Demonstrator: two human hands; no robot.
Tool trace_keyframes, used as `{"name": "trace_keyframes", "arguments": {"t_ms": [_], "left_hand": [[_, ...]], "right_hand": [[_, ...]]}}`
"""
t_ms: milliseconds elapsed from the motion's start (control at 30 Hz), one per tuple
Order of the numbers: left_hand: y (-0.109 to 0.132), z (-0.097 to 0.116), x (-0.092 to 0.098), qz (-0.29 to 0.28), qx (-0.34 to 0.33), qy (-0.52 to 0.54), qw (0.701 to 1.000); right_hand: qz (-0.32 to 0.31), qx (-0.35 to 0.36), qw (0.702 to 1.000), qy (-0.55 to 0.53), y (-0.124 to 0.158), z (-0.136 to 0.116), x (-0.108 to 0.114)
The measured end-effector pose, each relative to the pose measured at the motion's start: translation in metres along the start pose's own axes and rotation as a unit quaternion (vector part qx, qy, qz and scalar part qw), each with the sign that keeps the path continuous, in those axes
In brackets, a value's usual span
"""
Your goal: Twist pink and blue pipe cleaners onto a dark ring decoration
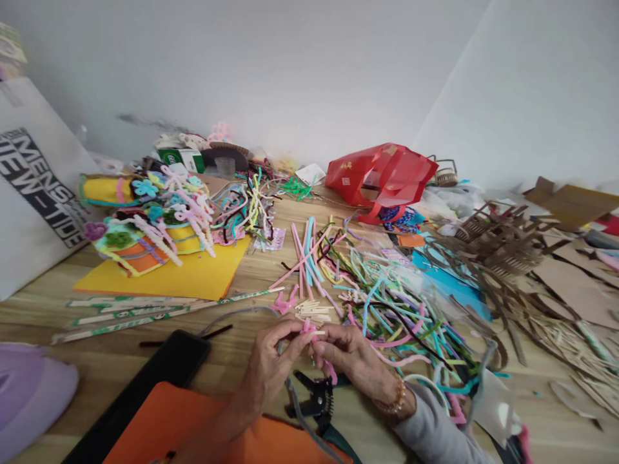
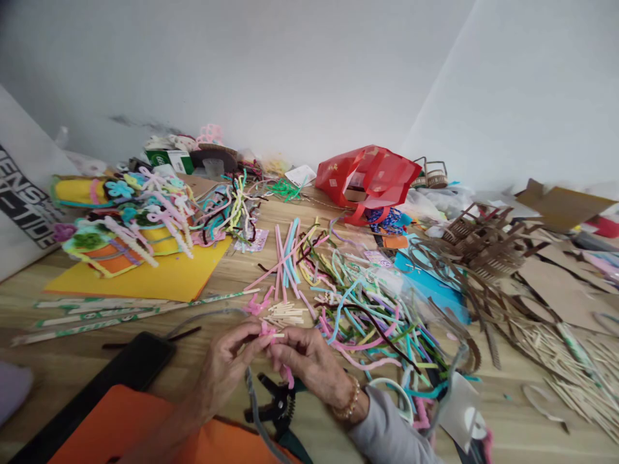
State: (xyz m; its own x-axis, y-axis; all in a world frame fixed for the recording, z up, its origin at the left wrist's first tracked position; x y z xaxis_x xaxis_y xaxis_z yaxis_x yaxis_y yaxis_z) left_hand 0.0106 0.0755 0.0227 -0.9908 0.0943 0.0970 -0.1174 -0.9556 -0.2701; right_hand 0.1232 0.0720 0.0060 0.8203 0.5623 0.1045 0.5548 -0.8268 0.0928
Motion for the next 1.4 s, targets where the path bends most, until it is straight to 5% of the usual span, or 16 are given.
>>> {"name": "trace_keyframes", "arguments": {"t_ms": [167, 333, 500, 633, 733, 1033, 1200, 1400], "left_hand": [[0.0, -0.004, 0.006, 0.032, 0.017, -0.029, 0.999], [0.0, -0.003, 0.014, 0.075, -0.004, -0.062, 0.995], [0.004, 0.001, 0.005, 0.041, -0.068, -0.123, 0.989], [0.006, -0.003, -0.004, -0.009, -0.06, -0.145, 0.988], [0.005, -0.004, -0.009, -0.041, -0.043, -0.121, 0.991], [0.0, -0.023, -0.02, -0.116, 0.141, 0.14, 0.973], [0.002, -0.025, -0.023, -0.11, 0.194, 0.236, 0.946], [0.001, -0.027, -0.019, -0.089, 0.188, 0.235, 0.949]], "right_hand": [[0.012, 0.001, 0.999, 0.043, 0.001, -0.003, 0.001], [0.039, 0.02, 0.98, 0.195, 0.005, -0.013, 0.001], [0.07, 0.093, 0.92, 0.374, 0.012, -0.032, 0.0], [0.074, 0.141, 0.851, 0.5, 0.016, -0.041, 0.0], [0.093, 0.155, 0.828, 0.531, 0.017, -0.045, 0.007], [0.114, 0.096, 0.903, 0.403, 0.01, -0.033, 0.027], [0.094, 0.072, 0.906, 0.407, 0.008, -0.026, 0.021], [0.068, 0.065, 0.901, 0.423, 0.008, -0.023, 0.011]]}}
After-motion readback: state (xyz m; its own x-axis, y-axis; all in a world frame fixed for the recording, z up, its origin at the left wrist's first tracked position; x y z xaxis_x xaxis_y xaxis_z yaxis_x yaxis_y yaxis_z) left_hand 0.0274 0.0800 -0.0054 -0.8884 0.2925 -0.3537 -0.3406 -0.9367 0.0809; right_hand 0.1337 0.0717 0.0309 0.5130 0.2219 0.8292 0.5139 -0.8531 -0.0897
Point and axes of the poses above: each hand's wrist, its own y-axis away from the middle knuckle, its own x-axis out of the back of the hand, z = x × y, the point moved 8 cm from there along -y, towards the middle knuckle, and after that the axes turned 6 degrees about y, right-handed, at the moved point
